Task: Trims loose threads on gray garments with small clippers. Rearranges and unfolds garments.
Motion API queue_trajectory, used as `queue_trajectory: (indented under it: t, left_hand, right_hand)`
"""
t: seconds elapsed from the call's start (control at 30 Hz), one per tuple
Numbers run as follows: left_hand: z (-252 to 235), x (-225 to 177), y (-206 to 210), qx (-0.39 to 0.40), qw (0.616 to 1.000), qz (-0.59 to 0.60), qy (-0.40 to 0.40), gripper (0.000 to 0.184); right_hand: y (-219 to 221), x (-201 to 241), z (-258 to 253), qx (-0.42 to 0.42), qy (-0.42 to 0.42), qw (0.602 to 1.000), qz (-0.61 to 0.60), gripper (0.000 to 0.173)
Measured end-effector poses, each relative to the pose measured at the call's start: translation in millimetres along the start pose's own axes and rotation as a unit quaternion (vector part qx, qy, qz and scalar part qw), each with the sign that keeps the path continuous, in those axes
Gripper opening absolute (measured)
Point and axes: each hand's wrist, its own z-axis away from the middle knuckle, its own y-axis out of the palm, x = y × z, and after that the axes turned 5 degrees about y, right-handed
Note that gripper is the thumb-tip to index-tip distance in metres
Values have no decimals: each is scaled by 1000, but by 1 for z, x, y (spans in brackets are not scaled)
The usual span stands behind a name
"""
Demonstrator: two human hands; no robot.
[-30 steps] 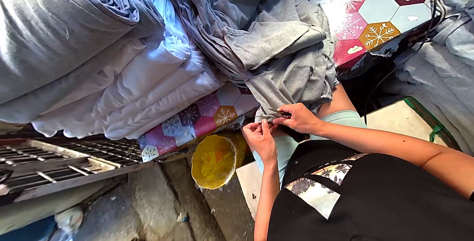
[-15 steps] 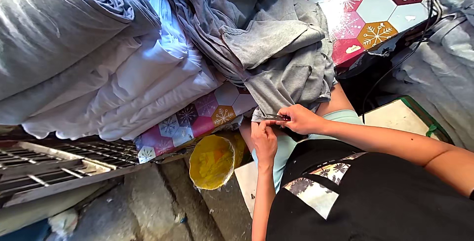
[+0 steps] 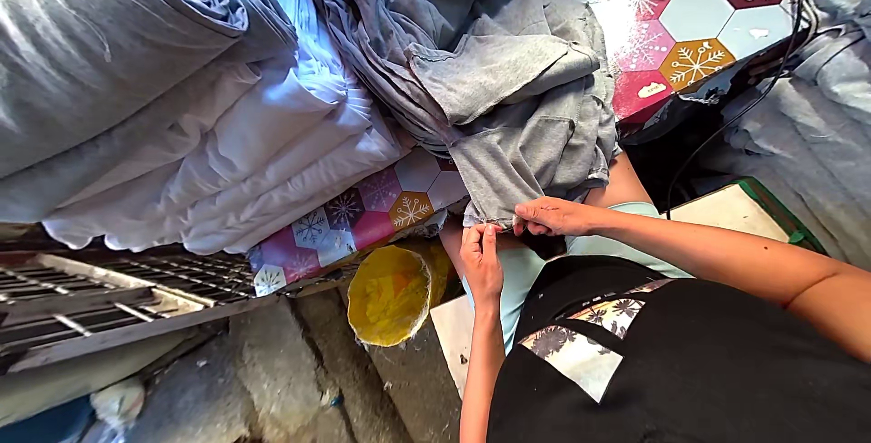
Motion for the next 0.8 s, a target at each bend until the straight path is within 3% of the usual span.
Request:
queue_trajectory:
  t: [0.13, 0.47, 0.63, 0.8]
  left_hand:
    - [2, -1, -1, -19, 999, 26, 14, 25]
    - [4, 0, -3, -29, 999, 24, 31, 25]
    - [4, -1, -4, -22, 999, 26, 30, 25]
    - [7, -5, -8, -27, 999, 22, 41, 27]
  right_hand:
    - [5, 3, -3, 50, 53, 997, -30, 41]
    - [12, 4, -13, 63, 122, 973, -186, 47]
    - [14, 4, -17, 27, 132, 977, -165, 46]
    - [12, 9, -14, 44, 129, 981, -142, 46]
